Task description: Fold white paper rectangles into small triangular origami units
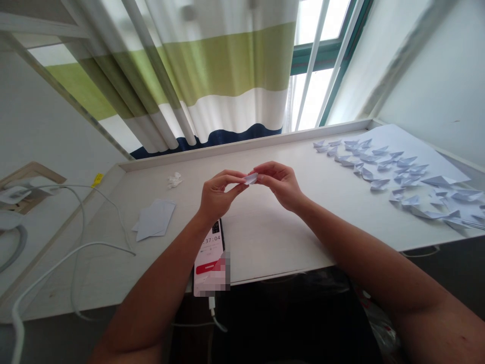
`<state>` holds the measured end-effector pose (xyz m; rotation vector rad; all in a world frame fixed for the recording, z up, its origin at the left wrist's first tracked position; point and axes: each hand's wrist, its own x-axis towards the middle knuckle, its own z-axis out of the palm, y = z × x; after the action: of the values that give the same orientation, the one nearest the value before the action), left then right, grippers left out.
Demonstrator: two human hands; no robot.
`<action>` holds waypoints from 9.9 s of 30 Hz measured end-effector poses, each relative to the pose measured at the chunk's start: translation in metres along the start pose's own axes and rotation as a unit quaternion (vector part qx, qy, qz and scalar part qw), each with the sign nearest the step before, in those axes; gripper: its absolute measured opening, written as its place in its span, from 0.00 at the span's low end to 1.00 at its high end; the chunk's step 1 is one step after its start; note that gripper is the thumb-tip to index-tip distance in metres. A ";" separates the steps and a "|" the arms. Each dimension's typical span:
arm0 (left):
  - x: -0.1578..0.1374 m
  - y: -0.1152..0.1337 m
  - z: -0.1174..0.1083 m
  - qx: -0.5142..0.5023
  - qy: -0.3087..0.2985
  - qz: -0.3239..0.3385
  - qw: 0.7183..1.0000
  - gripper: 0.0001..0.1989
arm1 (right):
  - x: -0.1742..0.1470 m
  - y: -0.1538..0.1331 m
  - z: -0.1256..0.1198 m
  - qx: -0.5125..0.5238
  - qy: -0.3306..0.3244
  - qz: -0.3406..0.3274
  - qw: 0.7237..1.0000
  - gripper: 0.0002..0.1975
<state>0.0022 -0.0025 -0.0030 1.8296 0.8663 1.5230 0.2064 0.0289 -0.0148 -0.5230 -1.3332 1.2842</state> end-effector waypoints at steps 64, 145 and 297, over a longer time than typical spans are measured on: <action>0.001 -0.007 -0.001 -0.022 0.011 -0.227 0.974 0.23 | -0.004 0.018 0.004 -0.067 -0.027 0.089 0.993 0.28; 0.001 -0.008 -0.005 -0.087 -0.056 -0.315 0.943 0.21 | 0.003 0.009 -0.001 -0.104 0.028 0.040 0.993 0.35; 0.011 -0.007 -0.014 -0.067 0.108 -0.291 0.948 0.08 | 0.006 0.000 -0.016 -0.076 -0.106 0.113 0.985 0.17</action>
<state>-0.0107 0.0112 0.0005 1.1724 1.2392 1.3612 0.2188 0.0402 -0.0168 -0.6726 -1.5939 1.4618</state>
